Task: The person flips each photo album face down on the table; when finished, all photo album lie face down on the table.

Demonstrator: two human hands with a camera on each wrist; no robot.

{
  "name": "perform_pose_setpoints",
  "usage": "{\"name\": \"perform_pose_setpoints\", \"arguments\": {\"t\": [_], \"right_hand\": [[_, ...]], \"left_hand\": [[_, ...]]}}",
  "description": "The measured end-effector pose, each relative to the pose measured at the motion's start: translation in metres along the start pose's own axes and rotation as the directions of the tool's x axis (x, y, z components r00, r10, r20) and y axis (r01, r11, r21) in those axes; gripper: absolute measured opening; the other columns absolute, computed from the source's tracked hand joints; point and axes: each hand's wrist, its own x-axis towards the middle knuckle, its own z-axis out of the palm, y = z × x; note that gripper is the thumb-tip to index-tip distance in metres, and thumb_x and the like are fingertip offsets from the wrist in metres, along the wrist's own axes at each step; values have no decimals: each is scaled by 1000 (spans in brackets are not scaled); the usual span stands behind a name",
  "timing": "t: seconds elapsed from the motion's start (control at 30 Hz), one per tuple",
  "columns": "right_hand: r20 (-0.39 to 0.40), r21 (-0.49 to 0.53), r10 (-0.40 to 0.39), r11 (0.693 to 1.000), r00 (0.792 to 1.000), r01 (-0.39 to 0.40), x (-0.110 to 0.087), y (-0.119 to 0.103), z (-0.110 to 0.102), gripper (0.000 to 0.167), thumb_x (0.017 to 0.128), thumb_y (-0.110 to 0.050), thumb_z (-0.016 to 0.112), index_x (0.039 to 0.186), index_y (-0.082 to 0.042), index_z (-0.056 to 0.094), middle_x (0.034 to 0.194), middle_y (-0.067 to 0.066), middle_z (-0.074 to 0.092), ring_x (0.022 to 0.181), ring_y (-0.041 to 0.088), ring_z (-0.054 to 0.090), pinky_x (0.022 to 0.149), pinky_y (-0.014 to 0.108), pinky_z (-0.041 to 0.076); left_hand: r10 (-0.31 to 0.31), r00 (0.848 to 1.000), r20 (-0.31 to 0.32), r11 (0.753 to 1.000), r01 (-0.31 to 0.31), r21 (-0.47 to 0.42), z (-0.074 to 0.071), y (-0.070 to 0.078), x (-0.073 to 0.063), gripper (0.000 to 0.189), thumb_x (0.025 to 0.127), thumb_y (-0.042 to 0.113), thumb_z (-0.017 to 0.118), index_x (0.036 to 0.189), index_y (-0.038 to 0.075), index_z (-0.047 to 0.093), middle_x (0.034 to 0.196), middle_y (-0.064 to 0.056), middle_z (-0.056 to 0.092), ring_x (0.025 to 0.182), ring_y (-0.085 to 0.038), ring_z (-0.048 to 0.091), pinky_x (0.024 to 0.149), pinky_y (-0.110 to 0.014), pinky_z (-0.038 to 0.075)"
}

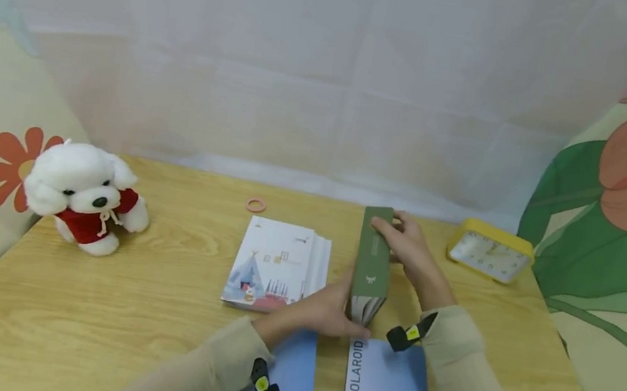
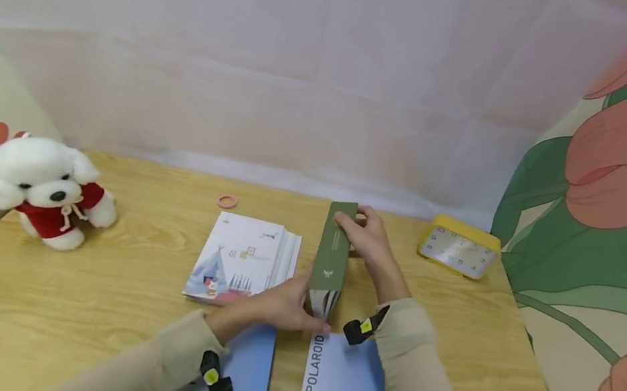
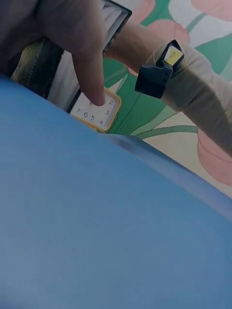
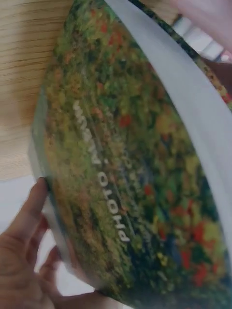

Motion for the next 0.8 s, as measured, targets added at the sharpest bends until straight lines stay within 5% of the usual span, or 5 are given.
{"name": "perform_pose_setpoints", "arguments": {"t": [0.17, 0.33, 0.5, 0.6, 0.8], "right_hand": [[-27, 28, 12, 1000, 1000, -11, -4, -5, 4, 63, 96, -33, 63, 146, -2, 39, 129, 22, 54, 82, 18, 62, 69, 33, 58], [45, 51, -65, 997, 997, 62, -4, 3, -4, 57, 100, -31, 59, 146, -1, 42, 123, 21, 58, 83, 15, 64, 70, 29, 57], [41, -121, -85, 989, 996, 89, -6, 9, -19, 61, 105, -23, 52, 153, 4, 28, 144, 28, 46, 118, 34, 58, 92, 40, 53], [9, -307, -48, 950, 999, 49, -9, 10, -23, 71, 104, -26, 53, 157, 3, 15, 153, 29, 31, 132, 43, 44, 99, 50, 48], [8, -576, 9, 817, 1000, -2, -13, 21, -26, 92, 93, -35, 68, 152, 13, 17, 149, 37, 32, 132, 49, 39, 105, 57, 40]], "left_hand": [[-18, 999, 29, 1000, 18, 19, 2, -6, -1, 120, 79, 21, 85, 160, 18, -4, 150, -14, 43, 136, -27, 41, 113, -49, 30], [-66, 998, 12, 997, 65, 46, 2, -2, -1, 122, 83, 18, 82, 158, 12, -14, 158, -19, 30, 141, -30, 34, 116, -46, 25], [-148, 989, -20, 966, 149, 213, 2, 0, 0, 116, 83, 25, 82, 158, 1, -4, 159, -29, 14, 140, -41, 34, 113, -50, 31], [-154, 988, -32, 933, 156, 326, 0, -3, 1, 112, 79, 23, 83, 158, 1, 7, 156, -36, 18, 136, -45, 38, 110, -50, 36], [-191, 982, -4, 861, 169, 480, -1, -1, 6, 108, 71, 17, 83, 159, 10, 20, 150, -36, 32, 129, -45, 45, 100, -53, 46]]}}
